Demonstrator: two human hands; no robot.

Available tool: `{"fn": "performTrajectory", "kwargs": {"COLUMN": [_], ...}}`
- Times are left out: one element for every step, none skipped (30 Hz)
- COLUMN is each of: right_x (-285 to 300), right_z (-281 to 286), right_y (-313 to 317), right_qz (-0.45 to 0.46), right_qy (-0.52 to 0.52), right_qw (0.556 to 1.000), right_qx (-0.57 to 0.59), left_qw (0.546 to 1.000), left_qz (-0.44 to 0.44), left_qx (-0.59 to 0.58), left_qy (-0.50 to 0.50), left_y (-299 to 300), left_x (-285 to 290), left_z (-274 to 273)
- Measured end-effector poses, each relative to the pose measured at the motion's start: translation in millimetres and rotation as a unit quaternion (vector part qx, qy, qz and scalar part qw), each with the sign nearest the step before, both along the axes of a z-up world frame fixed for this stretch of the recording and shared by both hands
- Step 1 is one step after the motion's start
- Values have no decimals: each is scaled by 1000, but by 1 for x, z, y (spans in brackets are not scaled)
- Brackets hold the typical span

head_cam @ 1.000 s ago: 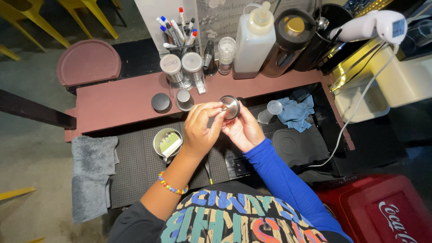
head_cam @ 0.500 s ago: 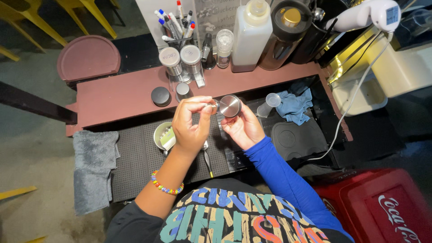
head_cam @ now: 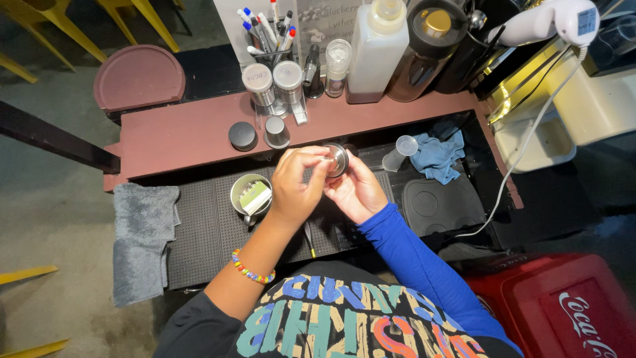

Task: The person cleans a bar counter using a blue cloth and a brush, wiping the surface and a digital scale. They then organize various items including metal tins, a wooden bowl, and a plastic container with utensils, placing them on the counter and in a storage bin.

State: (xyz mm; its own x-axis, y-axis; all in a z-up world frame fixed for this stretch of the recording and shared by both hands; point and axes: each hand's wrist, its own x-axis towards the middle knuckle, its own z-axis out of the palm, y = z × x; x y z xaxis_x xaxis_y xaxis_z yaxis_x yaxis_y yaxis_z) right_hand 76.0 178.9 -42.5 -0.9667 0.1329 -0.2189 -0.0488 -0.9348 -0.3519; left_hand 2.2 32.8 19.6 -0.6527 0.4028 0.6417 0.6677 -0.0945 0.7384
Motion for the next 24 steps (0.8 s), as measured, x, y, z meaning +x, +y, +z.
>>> {"fn": "performTrajectory", "kwargs": {"right_x": [-2, -4, -4, -5, -7, -10, -15, -20, -23, -29, -37, -44, -49, -54, -61, -70, -77, -84, -90, -96, -101, -105, -110, -114], "right_z": [-3, -6, -10, -14, -17, -20, -22, -23, -24, -24, -23, -22, -22, -21, -19, -18, -19, -21, -23, -25, -28, -31, -32, -33], "right_y": [2, 4, 6, 8, 11, 14, 16, 19, 21, 24, 27, 31, 34, 39, 45, 51, 54, 58, 62, 64, 66, 65, 64, 63], "right_qz": [3, 5, 8, -4, -12, -20, -45, -70, -96, -158, -215, -267, -283, -297, -310, -302, -293, -284, -270, -255, -241, -233, -226, -219], "right_qy": [18, 35, 52, 36, 21, 5, 27, 48, 69, 70, 70, 69, 51, 33, 15, 3, -11, -26, -23, -21, -18, -21, -23, -26], "right_qw": [1000, 999, 999, 999, 1000, 1000, 998, 993, 986, 949, 887, 801, 746, 685, 617, 624, 631, 638, 649, 659, 669, 672, 674, 676], "right_qx": [-2, -4, -7, -4, -1, 3, 42, 82, 120, 265, 404, 531, 600, 665, 723, 720, 718, 715, 711, 707, 703, 703, 703, 703], "left_qw": [999, 988, 965, 931, 910, 886, 859, 856, 853, 850, 834, 816, 799, 794, 789, 783, 779, 774, 769, 766, 763, 760, 767, 775], "left_qz": [-9, -40, -70, -99, -103, -107, -111, -110, -109, -108, -114, -120, -126, -120, -115, -110, -115, -121, -126, -124, -122, -120, -103, -86], "left_qx": [17, 64, 110, 154, 178, 201, 224, 227, 228, 230, 235, 241, 247, 240, 233, 226, 232, 238, 245, 247, 248, 250, 248, 246], "left_qy": [-46, -136, -227, -314, -360, -405, -448, -451, -456, -461, -486, -511, -534, -546, -558, -569, -571, -574, -577, -581, -585, -588, -582, -576], "left_y": [1, 3, 4, 3, -1, -5, -9, -12, -15, -18, -20, -22, -24, -26, -27, -27, -28, -29, -31, -32, -33, -34, -35, -35], "left_x": [-1, -7, -16, -23, -30, -37, -43, -48, -50, -51, -51, -50, -48, -46, -48, -50, -50, -51, -52, -53, -54, -55, -58, -61], "left_z": [-4, -9, -13, -17, -21, -24, -27, -30, -32, -34, -36, -37, -37, -37, -35, -33, -32, -31, -31, -31, -31, -33, -34, -36]}}
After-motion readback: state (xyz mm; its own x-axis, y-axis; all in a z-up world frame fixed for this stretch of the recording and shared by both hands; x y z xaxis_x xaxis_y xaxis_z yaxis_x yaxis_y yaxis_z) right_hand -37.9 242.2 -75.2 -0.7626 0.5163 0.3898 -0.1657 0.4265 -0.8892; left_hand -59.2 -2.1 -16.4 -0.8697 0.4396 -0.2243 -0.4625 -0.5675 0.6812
